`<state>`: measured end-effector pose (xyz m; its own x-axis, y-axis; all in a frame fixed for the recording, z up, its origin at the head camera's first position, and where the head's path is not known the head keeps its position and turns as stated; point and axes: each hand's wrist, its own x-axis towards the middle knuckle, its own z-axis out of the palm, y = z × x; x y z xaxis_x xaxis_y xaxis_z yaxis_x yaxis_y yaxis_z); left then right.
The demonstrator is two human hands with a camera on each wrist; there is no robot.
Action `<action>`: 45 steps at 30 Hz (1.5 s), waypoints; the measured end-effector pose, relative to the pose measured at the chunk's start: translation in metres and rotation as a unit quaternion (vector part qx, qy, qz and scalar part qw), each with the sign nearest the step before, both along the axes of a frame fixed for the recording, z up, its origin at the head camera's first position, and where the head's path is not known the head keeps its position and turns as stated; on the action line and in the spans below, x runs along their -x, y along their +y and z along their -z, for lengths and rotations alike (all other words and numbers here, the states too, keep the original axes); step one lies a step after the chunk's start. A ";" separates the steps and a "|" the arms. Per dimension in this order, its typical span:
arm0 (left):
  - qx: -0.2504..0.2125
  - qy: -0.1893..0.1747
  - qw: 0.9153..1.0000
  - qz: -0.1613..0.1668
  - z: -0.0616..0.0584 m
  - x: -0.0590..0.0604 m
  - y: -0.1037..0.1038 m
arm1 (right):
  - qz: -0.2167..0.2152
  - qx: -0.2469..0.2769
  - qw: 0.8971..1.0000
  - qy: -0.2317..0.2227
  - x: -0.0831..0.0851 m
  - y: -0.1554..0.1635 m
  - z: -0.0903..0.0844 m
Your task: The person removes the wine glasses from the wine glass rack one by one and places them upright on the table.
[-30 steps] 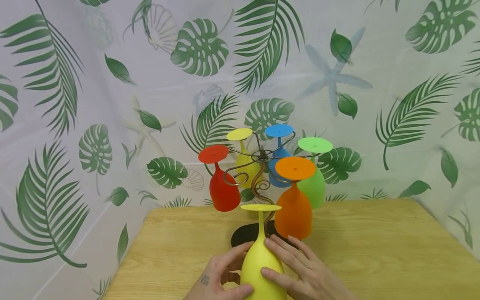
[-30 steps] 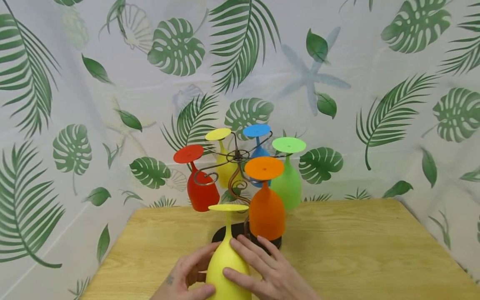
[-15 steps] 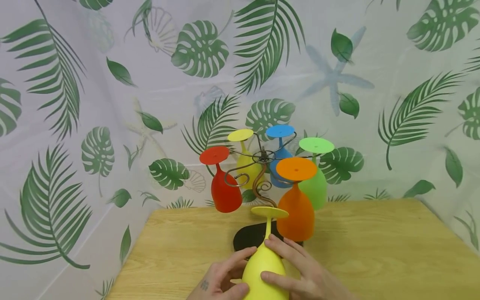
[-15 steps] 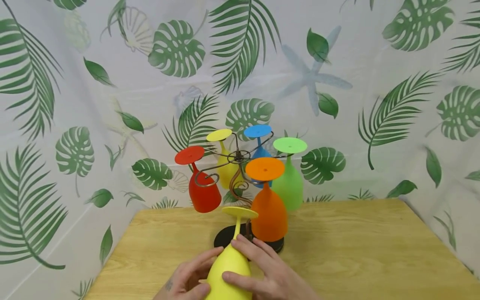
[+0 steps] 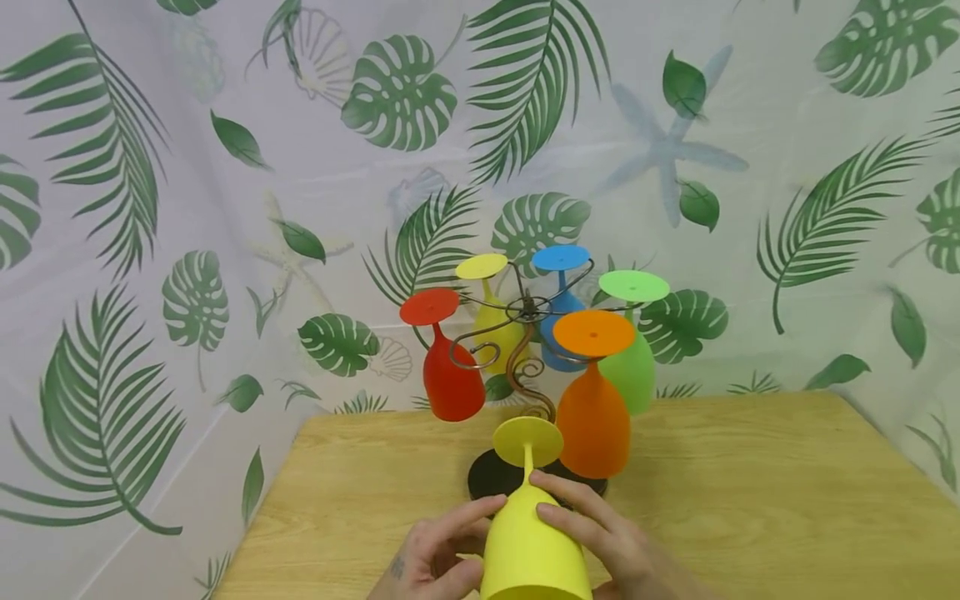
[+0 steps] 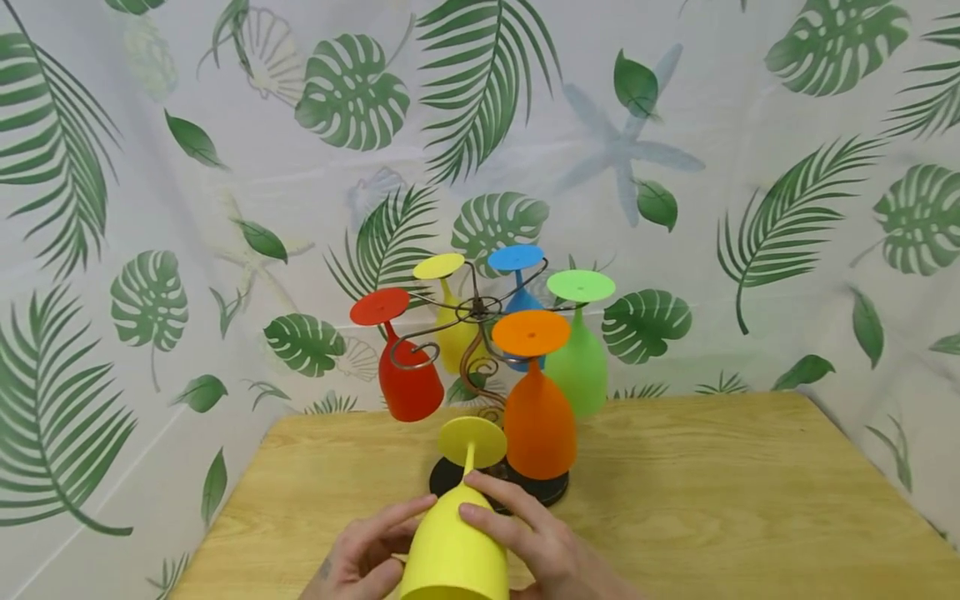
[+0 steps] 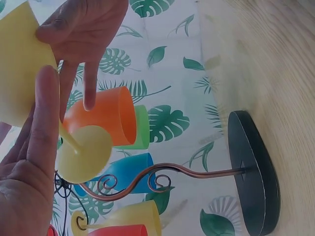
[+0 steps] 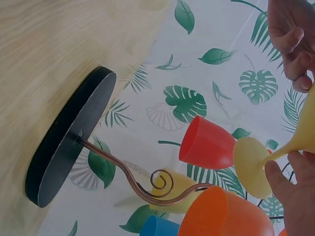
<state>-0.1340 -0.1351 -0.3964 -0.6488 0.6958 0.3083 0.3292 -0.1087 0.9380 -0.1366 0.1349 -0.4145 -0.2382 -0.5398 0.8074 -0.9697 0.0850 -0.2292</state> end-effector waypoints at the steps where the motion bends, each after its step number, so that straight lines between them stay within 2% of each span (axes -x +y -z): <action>1: 0.003 -0.001 1.000 -0.005 0.000 0.000 0.000 | 0.001 0.007 1.000 -0.008 0.000 0.000 0.001; 6: 0.034 0.003 0.998 -0.047 -0.003 0.001 0.001 | 0.022 0.026 0.995 -0.096 -0.003 0.000 0.005; 11: 0.069 -0.024 0.993 -0.093 -0.004 -0.001 0.005 | 0.066 0.010 0.977 -0.205 -0.006 0.002 0.006; 14: 0.070 -0.032 0.993 -0.093 -0.001 0.001 0.006 | 0.097 -0.001 0.969 -0.227 -0.007 0.001 0.007; 17: 0.084 -0.037 0.991 -0.098 0.001 0.005 0.007 | 0.122 -0.002 0.966 -0.226 -0.007 -0.001 0.009; 18: 0.092 -0.040 0.990 -0.102 0.002 0.007 0.007 | 0.118 0.000 0.968 -0.222 -0.006 -0.002 0.010; 23: 0.134 -0.053 0.981 -0.134 0.001 0.013 0.006 | 0.081 0.023 0.959 -0.272 -0.002 -0.007 0.013; 26: 0.143 -0.047 0.976 -0.156 0.003 0.015 0.007 | 0.075 0.022 0.941 -0.331 0.000 -0.009 0.017; 29: 0.148 -0.017 0.972 -0.180 0.005 0.016 0.008 | 0.081 0.020 0.920 -0.384 0.003 -0.011 0.023; 32: 0.147 0.015 0.969 -0.198 0.009 0.017 0.009 | 0.081 0.028 0.910 -0.405 0.007 -0.012 0.027; 34: 0.146 0.024 0.968 -0.204 0.012 0.019 0.009 | 0.076 0.031 0.905 -0.418 0.010 -0.014 0.029; 41: 0.134 -0.023 0.970 -0.201 0.021 0.023 0.006 | 0.055 0.020 0.889 -0.453 0.016 -0.019 0.037; 45: 0.139 -0.046 0.969 -0.201 0.027 0.027 0.004 | 0.057 0.013 0.882 -0.468 0.019 -0.021 0.041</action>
